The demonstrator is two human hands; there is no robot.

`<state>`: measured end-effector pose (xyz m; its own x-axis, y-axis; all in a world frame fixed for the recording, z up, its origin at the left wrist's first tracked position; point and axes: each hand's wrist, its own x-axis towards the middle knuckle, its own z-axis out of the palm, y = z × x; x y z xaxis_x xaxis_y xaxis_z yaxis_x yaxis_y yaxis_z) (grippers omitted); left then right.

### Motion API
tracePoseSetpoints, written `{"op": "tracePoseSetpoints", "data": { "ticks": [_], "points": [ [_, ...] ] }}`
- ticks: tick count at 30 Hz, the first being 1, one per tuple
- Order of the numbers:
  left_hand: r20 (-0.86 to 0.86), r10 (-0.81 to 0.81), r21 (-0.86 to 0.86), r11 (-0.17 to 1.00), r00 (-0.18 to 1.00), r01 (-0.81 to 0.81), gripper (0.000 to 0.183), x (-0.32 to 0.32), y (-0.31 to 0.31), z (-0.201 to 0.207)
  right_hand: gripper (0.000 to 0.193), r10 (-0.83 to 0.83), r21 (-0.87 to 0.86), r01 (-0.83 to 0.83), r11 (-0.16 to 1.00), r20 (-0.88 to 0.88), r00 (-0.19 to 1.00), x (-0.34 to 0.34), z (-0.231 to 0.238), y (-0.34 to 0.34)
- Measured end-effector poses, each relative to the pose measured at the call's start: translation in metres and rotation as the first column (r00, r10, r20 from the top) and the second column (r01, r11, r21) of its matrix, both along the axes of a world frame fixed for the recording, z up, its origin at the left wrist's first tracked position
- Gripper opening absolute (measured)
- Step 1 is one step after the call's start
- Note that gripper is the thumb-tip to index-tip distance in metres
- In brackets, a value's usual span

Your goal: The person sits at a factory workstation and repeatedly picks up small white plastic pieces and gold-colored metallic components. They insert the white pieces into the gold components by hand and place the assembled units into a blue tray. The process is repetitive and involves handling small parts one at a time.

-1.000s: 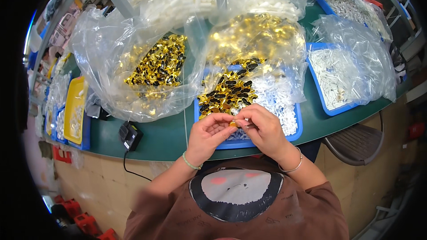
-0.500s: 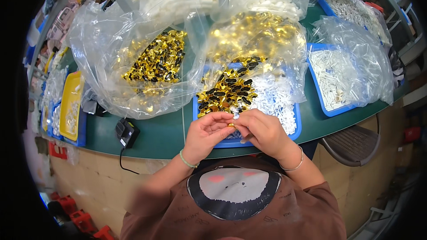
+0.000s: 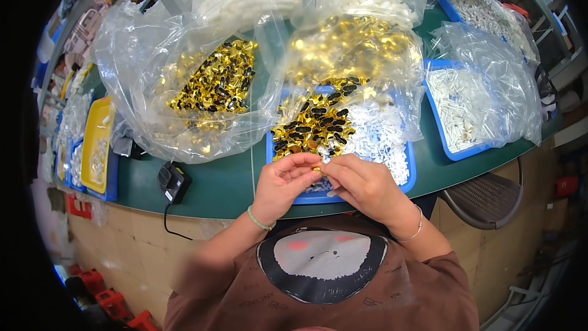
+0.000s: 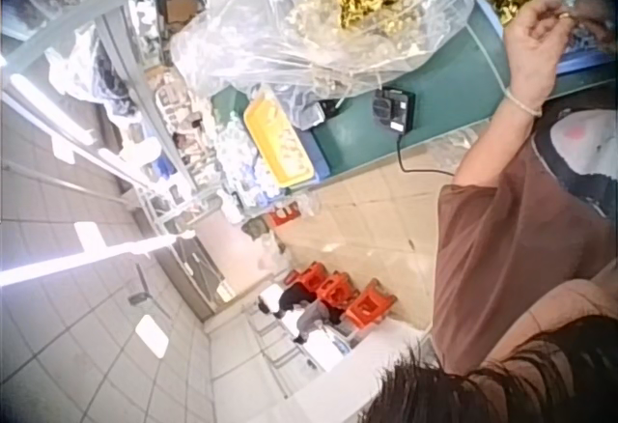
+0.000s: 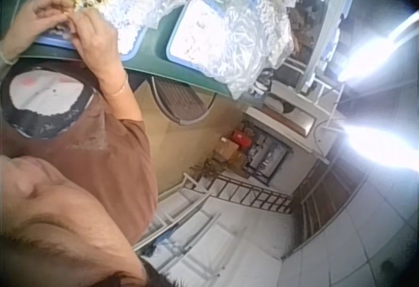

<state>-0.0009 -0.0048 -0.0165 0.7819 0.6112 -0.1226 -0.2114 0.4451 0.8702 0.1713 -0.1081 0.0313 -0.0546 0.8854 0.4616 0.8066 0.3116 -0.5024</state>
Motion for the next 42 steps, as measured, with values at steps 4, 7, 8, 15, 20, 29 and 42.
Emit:
{"op": "tracePoseSetpoints", "data": {
  "ticks": [4,7,8,15,20,29,42],
  "points": [
    [-0.026,0.031,0.025,0.999,0.999,-0.03,0.034,0.003,0.01,0.011,0.032,-0.233,-0.081,0.225,0.971,-0.105,0.967,0.01,0.01,0.0],
    [0.031,-0.012,-0.152,0.988,0.999,0.016,0.034,-0.001,0.015,0.012,0.024,-0.228,-0.161,0.233,0.959,0.047,0.972,0.031,0.004,-0.006],
    [0.04,-0.013,-0.186,0.982,0.999,0.02,0.033,-0.001,0.016,0.011,0.021,-0.232,-0.201,0.235,0.951,0.04,0.972,0.032,0.002,-0.008],
    [0.082,0.025,-0.317,0.948,0.996,0.002,0.03,0.001,0.017,0.011,0.019,-0.314,-0.139,0.308,0.941,-0.019,0.949,0.02,-0.014,0.0],
    [0.002,0.082,-0.219,0.973,0.997,-0.079,0.031,0.001,0.015,0.021,0.019,-0.35,-0.174,0.362,0.916,0.097,0.932,0.018,-0.017,-0.003],
    [0.116,0.043,-0.419,0.908,0.992,0.01,0.026,0.004,0.015,0.009,0.013,-0.291,-0.123,0.294,0.948,0.039,0.956,0.023,-0.027,0.0],
    [0.178,-0.078,-0.442,0.884,0.981,0.15,0.031,0.005,0.01,0.004,0.016,-0.122,-0.052,0.111,0.992,-0.461,0.879,-0.011,0.003,0.01]
  ]
}}
